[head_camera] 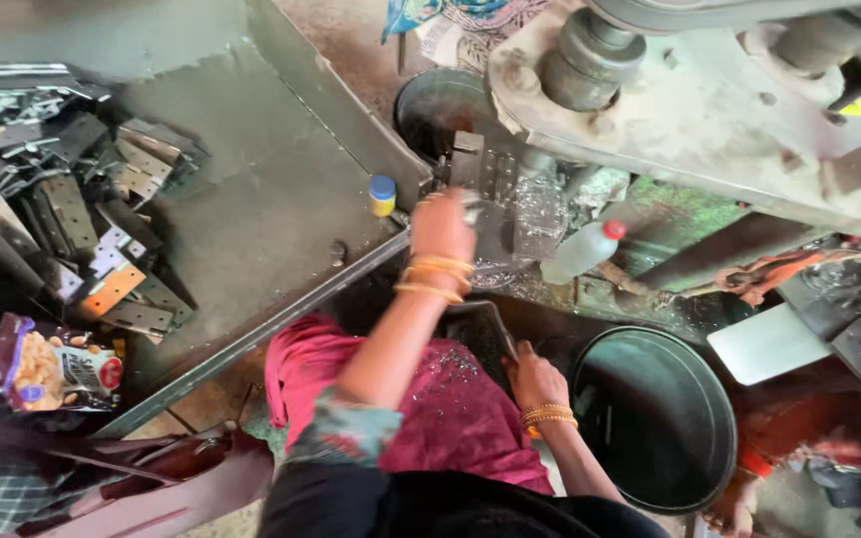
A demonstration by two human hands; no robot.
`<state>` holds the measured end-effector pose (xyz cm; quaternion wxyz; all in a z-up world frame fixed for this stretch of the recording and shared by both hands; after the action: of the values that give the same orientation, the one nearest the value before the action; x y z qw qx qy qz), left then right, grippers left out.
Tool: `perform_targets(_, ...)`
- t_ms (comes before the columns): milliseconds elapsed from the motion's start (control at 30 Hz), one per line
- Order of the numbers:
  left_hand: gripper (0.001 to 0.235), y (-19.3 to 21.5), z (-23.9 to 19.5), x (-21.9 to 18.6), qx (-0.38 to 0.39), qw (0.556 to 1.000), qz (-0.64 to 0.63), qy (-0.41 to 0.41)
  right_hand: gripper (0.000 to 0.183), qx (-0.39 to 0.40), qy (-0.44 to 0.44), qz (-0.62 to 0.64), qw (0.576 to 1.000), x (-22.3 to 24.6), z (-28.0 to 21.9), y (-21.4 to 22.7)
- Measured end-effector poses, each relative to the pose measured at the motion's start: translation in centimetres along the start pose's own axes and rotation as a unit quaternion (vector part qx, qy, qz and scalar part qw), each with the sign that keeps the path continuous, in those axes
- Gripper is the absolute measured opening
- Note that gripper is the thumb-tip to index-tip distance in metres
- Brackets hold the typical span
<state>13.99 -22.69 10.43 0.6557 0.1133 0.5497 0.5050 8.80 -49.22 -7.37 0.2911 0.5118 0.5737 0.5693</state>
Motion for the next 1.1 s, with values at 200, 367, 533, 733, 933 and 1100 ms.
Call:
perform_targets(200, 0.038, -8.1, -5.2, -4.8, 0.020, 0.981, 0.177, -0.081, 0.031, 0.011, -0.012, -0.035, 0.999, 0.9, 0.1, 3.1)
perform_targets(367, 0.033, -10.1, -3.6, -3.4, 0.105, 0.966, 0.205, -0.117, 0.029, 0.015, 0.028, -0.087, 0.996, 3.4, 1.1, 6.5)
perform_targets(533, 0.037, -9.4, 0.3, -3.1, 0.097, 0.966, 0.226, -0.079, 0.030, 0.034, 0.029, -0.099, 0.994, 3.2, 3.8, 9.1)
perform_targets(733, 0.031, -10.4, -1.9, -2.2, 0.158, 0.952, 0.255, -0.061, 0.031, 0.025, -0.006, -0.046, 0.999, 2.3, 0.6, 5.2)
perform_targets(933, 0.037, -9.4, -1.6, -2.4, 0.128, 0.958, 0.250, -0.067, 0.028, 0.022, -0.014, 0.014, 1.000, 0.6, 0.8, 1.9)
perform_targets(1100, 0.037, -9.5, -1.2, -2.7, 0.119, 0.953, 0.271, -0.061, 0.028, -0.008, 0.015, -0.026, 1.000, -0.8, 1.4, 0.4)
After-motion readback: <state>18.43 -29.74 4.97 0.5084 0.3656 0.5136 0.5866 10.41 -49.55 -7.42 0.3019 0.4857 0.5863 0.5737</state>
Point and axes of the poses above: each hand's wrist, its own z-axis towards the middle knuckle, its own y-axis out of the back of the hand, x = y × z, the point moved 8 cm from there along z, towards the middle knuckle, and after that the axes turned 2 degrees about x, right-handed, at the moved point
